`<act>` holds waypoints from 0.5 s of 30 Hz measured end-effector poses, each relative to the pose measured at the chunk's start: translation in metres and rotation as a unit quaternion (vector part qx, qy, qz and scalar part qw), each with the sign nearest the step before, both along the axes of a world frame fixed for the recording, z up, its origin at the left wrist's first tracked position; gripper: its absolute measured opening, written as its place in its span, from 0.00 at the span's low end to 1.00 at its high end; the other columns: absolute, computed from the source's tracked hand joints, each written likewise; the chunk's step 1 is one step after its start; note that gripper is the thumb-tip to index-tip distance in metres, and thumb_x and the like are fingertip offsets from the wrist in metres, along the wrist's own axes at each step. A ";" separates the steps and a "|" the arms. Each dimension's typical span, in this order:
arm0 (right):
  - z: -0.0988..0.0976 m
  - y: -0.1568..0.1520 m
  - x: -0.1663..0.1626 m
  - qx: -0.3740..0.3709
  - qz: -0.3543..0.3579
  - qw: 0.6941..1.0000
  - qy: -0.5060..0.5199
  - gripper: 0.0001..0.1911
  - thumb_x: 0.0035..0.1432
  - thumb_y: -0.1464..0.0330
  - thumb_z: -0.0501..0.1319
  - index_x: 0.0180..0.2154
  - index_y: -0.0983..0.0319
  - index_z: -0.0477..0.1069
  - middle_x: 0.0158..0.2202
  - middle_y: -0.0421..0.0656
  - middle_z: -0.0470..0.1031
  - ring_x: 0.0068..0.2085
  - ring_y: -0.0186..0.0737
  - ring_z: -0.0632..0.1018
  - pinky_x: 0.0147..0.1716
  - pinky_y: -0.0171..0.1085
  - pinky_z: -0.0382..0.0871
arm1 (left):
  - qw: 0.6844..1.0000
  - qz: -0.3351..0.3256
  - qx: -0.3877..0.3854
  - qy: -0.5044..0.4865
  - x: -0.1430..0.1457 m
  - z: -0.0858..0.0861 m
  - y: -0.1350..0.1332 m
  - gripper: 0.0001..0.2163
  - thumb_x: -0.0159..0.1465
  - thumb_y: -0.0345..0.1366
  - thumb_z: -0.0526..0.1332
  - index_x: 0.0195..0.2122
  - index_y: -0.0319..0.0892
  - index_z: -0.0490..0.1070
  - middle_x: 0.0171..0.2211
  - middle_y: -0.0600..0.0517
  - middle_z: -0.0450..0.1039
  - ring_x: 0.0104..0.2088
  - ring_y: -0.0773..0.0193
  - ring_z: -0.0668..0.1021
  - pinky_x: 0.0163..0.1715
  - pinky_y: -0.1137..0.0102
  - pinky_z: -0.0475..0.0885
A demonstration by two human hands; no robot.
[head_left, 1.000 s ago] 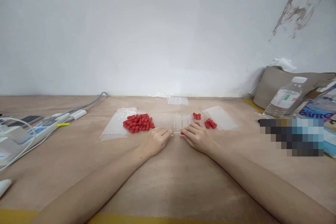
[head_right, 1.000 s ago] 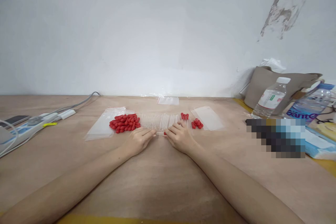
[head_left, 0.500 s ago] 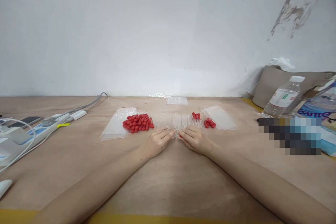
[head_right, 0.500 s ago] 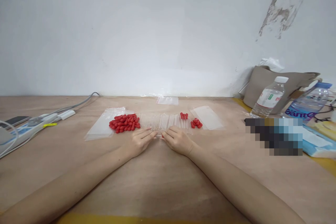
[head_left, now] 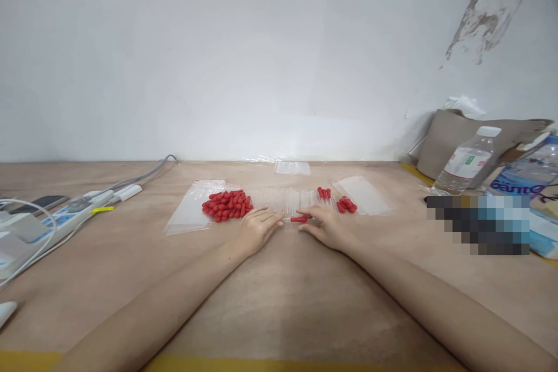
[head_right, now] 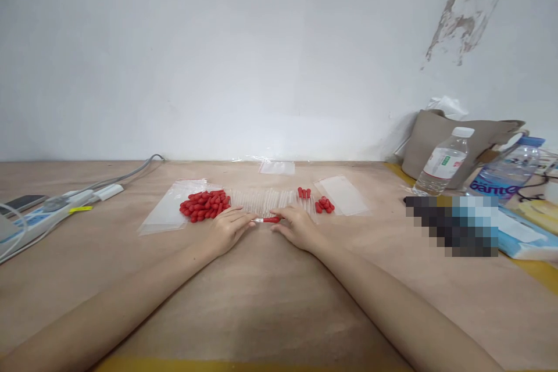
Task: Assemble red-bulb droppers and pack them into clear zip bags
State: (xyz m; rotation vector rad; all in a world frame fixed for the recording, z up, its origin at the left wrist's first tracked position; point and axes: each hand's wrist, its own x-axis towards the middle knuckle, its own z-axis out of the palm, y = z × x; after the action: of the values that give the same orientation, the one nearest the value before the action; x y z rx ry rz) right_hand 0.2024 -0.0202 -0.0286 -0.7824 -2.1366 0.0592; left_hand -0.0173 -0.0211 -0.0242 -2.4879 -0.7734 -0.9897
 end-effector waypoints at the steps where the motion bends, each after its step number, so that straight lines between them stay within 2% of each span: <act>1: 0.000 0.000 0.002 -0.006 -0.005 1.000 0.011 0.15 0.51 0.66 0.61 0.43 0.61 0.69 0.33 0.45 0.75 0.35 0.39 0.74 0.35 0.39 0.69 | 1.000 0.003 -0.005 0.002 -0.001 0.001 0.000 0.09 0.63 0.35 0.53 0.40 0.41 0.70 0.34 0.51 0.77 0.33 0.66 0.78 0.43 0.64 0.70; 8: 0.002 -0.004 -0.003 0.003 0.019 1.000 -0.011 0.08 0.52 0.68 0.60 0.36 0.61 0.72 0.29 0.43 0.75 0.31 0.38 0.73 0.33 0.40 0.67 | 1.000 0.014 0.007 0.015 -0.001 0.002 -0.002 0.08 0.63 0.35 0.54 0.38 0.40 0.71 0.30 0.52 0.76 0.30 0.66 0.76 0.41 0.65 0.67; 11: 0.003 -0.007 -0.006 -0.054 0.028 0.998 0.033 0.08 0.53 0.69 0.59 0.37 0.61 0.71 0.31 0.43 0.75 0.34 0.37 0.74 0.36 0.39 0.68 | 1.000 0.010 -0.011 0.019 -0.001 0.003 -0.003 0.09 0.63 0.36 0.53 0.40 0.41 0.70 0.31 0.52 0.76 0.31 0.66 0.76 0.42 0.65 0.66; 15: 0.011 -0.001 -0.001 -0.160 0.033 0.972 0.167 0.10 0.51 0.65 0.61 0.36 0.62 0.69 0.32 0.43 0.75 0.34 0.36 0.75 0.35 0.37 0.69 | 0.998 0.033 -0.061 0.009 -0.002 0.007 -0.007 0.19 0.61 0.42 0.55 0.51 0.39 0.63 0.41 0.47 0.73 0.44 0.59 0.72 0.46 0.62 0.63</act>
State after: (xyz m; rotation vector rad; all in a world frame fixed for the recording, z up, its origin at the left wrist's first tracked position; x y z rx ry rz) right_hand 0.2017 -0.0214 -0.0179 -0.8193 -1.8497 0.5453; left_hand -0.0194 -0.0276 -0.0169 -2.5517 -0.9285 -0.9207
